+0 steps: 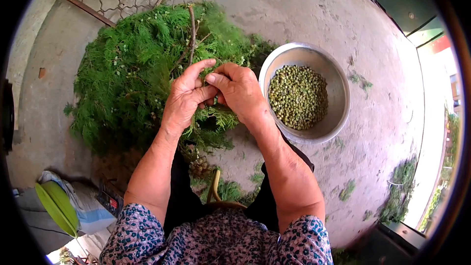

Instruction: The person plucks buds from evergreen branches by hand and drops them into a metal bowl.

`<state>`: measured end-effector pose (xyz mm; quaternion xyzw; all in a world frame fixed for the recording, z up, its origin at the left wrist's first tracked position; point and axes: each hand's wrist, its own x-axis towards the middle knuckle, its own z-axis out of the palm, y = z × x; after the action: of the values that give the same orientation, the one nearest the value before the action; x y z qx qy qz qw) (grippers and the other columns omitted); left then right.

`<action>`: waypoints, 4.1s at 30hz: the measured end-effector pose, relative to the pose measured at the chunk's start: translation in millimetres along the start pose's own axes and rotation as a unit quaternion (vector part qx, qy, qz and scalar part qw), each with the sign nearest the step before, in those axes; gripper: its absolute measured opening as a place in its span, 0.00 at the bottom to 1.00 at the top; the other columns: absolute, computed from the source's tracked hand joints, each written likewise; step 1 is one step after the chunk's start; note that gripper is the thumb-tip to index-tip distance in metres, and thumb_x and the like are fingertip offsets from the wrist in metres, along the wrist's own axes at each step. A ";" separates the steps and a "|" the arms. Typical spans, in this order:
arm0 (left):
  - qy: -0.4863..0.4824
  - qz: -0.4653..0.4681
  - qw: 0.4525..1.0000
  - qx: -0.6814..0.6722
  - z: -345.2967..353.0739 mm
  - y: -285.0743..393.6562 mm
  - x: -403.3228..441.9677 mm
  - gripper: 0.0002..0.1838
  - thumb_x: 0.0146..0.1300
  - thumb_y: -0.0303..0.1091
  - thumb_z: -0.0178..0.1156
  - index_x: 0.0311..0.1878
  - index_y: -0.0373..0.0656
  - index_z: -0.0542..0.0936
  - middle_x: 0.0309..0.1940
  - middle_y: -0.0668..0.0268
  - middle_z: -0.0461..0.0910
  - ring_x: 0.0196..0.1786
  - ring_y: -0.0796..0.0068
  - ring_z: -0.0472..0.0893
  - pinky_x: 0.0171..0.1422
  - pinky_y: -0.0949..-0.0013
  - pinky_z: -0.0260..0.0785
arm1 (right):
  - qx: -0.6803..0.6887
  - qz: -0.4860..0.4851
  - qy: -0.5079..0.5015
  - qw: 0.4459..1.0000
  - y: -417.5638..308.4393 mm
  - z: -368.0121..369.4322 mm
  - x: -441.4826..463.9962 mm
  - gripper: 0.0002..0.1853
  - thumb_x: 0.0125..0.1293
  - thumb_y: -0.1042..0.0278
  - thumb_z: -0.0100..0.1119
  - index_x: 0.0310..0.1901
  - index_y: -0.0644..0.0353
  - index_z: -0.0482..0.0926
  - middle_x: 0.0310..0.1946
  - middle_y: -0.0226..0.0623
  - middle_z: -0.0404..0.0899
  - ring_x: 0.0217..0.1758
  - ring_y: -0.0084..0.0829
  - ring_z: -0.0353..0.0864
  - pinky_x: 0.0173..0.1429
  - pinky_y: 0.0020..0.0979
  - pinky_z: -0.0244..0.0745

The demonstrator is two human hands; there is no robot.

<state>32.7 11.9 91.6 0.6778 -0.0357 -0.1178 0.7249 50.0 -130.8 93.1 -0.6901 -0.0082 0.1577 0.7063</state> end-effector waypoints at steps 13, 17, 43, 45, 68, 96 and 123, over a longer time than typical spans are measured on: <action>0.081 -0.016 0.988 -0.128 1.0 -4.8 1.0 0.17 0.58 0.29 0.58 0.52 0.42 0.74 0.23 0.74 0.72 0.25 0.86 0.71 0.27 0.82 0.60 | 0.272 -0.021 0.192 0.943 2.7 -40.5 14.1 0.09 0.66 0.68 0.49 0.39 0.67 0.72 0.26 0.33 0.69 0.27 0.28 0.73 0.30 0.34 0.77; 0.149 -0.008 0.956 -0.252 -8.7 -3.7 6.4 0.15 0.60 0.26 0.56 0.51 0.41 0.74 0.23 0.72 0.73 0.25 0.82 0.73 0.29 0.80 0.63 | 0.274 -0.035 0.283 0.918 11.7 -78.5 8.9 0.11 0.65 0.74 0.47 0.46 0.72 0.71 0.34 0.40 0.72 0.34 0.31 0.75 0.41 0.34 0.79; 0.172 0.020 0.890 -0.422 -34.7 -13.9 18.4 0.09 0.61 0.31 0.57 0.42 0.38 0.76 0.23 0.68 0.73 0.25 0.79 0.71 0.37 0.79 0.68 | -0.125 -0.129 0.245 0.953 30.5 -72.9 15.4 0.11 0.55 0.76 0.56 0.40 0.67 0.80 0.34 0.39 0.81 0.38 0.26 0.77 0.46 0.24 0.70; 0.166 0.022 0.894 -0.417 -27.1 -8.4 15.4 0.08 0.62 0.31 0.56 0.41 0.37 0.76 0.23 0.68 0.74 0.26 0.79 0.70 0.32 0.81 0.64 | -0.208 -0.102 0.060 0.971 37.4 -40.0 13.9 0.14 0.56 0.72 0.57 0.43 0.69 0.78 0.36 0.38 0.80 0.42 0.26 0.75 0.49 0.24 0.68; 0.260 0.175 0.949 -0.036 -55.0 3.4 -0.7 0.07 0.61 0.30 0.57 0.39 0.37 0.79 0.27 0.65 0.80 0.29 0.83 0.75 0.33 0.79 0.68 | 0.215 -0.073 0.085 0.970 3.4 -49.1 34.1 0.14 0.65 0.61 0.52 0.35 0.67 0.71 0.29 0.44 0.78 0.34 0.41 0.82 0.35 0.39 0.81; 0.293 0.190 0.937 -0.015 -52.0 -17.1 18.0 0.08 0.57 0.28 0.61 0.24 0.42 0.74 0.20 0.81 0.66 0.25 0.88 0.57 0.27 0.78 0.49 | 0.221 -0.154 0.226 0.936 -13.6 -108.9 18.1 0.13 0.65 0.67 0.51 0.45 0.68 0.75 0.33 0.40 0.79 0.33 0.30 0.79 0.40 0.30 0.76; 0.298 0.076 0.921 -0.237 -35.7 -37.4 14.3 0.05 0.61 0.32 0.58 0.30 0.44 0.76 0.26 0.76 0.71 0.30 0.84 0.66 0.35 0.78 0.58 | 0.252 -0.100 0.031 0.962 5.6 -1.2 19.5 0.16 0.66 0.66 0.50 0.49 0.70 0.70 0.45 0.45 0.75 0.50 0.34 0.74 0.59 0.35 0.67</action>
<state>49.5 41.5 50.2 0.4848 0.1599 0.1398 0.8484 67.6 -127.4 83.6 -0.4900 -0.0152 0.0616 0.8694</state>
